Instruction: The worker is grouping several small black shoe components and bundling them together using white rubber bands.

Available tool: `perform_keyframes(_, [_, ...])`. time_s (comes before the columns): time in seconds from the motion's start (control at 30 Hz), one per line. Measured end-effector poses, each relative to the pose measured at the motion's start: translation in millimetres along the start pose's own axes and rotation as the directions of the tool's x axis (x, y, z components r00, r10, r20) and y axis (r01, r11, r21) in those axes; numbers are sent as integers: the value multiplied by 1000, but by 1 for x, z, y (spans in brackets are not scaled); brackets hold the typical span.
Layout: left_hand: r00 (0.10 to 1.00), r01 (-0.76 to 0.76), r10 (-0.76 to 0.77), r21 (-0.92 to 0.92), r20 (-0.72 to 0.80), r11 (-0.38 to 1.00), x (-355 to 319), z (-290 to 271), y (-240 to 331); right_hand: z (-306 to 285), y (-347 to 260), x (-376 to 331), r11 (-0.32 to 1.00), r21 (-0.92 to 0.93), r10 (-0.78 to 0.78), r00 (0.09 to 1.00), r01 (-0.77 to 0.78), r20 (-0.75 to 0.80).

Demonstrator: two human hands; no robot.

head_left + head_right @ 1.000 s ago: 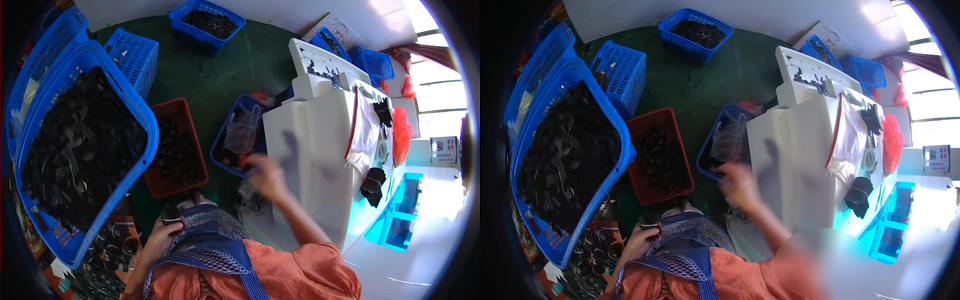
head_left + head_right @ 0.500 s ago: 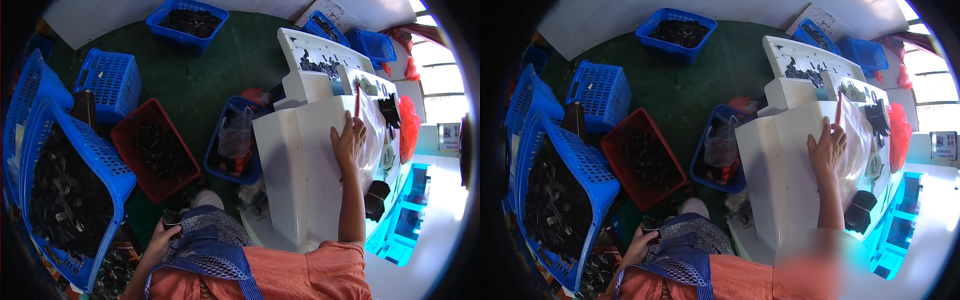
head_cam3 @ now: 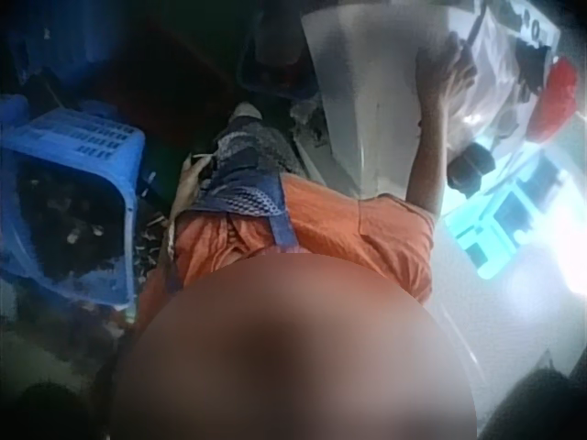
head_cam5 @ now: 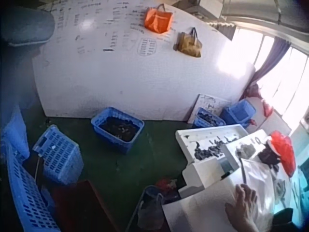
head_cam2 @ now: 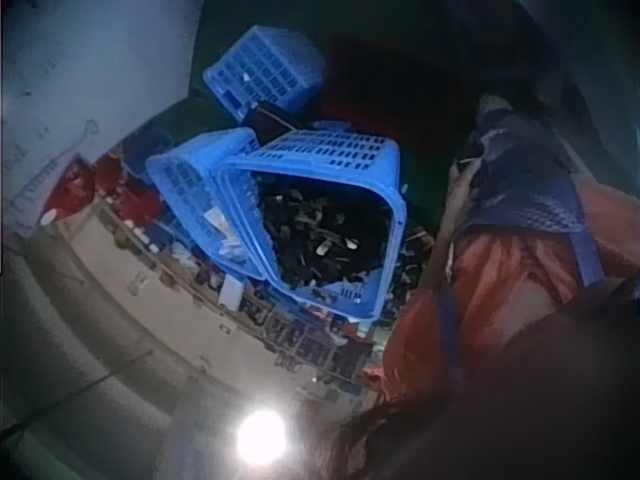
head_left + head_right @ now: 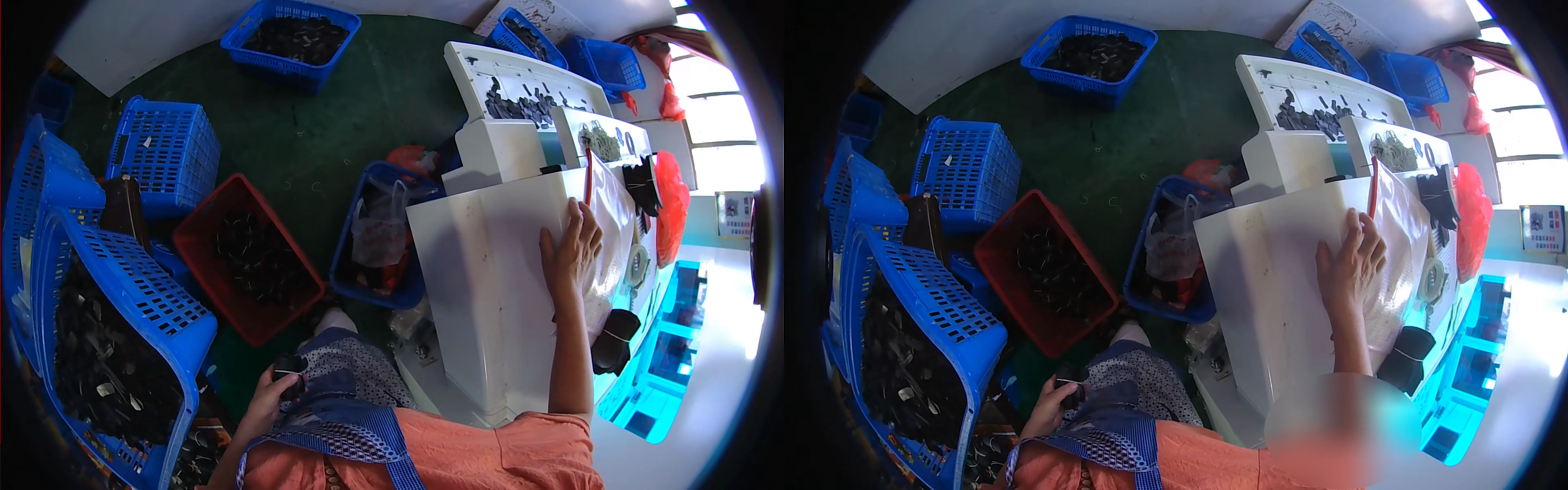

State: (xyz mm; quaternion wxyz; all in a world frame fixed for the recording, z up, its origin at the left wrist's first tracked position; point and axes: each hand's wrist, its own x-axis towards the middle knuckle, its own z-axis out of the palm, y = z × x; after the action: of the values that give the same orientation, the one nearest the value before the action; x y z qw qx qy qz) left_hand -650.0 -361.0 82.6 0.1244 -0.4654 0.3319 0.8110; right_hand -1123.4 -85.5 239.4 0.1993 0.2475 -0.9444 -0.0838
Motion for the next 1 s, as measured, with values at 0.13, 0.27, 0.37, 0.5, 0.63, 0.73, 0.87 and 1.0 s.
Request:
perform_keyframes(0.13, [999, 43, -43, 27, -13, 999, 3, -6, 0, -3, 0, -2, 1000, 19, 12, 1000, -13, 20])
perform_keyframes(0.27, [993, 118, -118, -49, -5, 992, 15, 7, 16, -6, -2, 5, 998, 49, 31, 998, -33, 49])
perform_keyframes(0.37, [990, 137, -136, 5, -41, 991, 28, 32, 34, -11, 0, 3, 998, 64, 22, 997, -27, 78])
perform_keyframes(0.5, [980, 181, -175, 57, -94, 982, 52, 51, 35, -18, -2, 10, 990, 139, 22, 995, -36, 102])
perform_keyframes(0.63, [979, 174, -161, 99, -126, 980, 78, 87, 46, -18, 0, 11, 991, 126, 25, 984, -48, 175])
perform_keyframes(0.73, [984, 132, -114, 128, -140, 983, 98, 106, 52, -20, 1, 14, 988, 148, 18, 977, -51, 214])
perform_keyframes(0.87, [963, 248, -228, 146, -145, 958, 118, 132, 63, -21, 8, 15, 981, 182, 18, 962, -70, 273])
perform_keyframes(1.0, [964, 260, -243, 175, -112, 950, 137, 143, 60, -23, 14, 17, 964, 241, 32, 953, -109, 301])
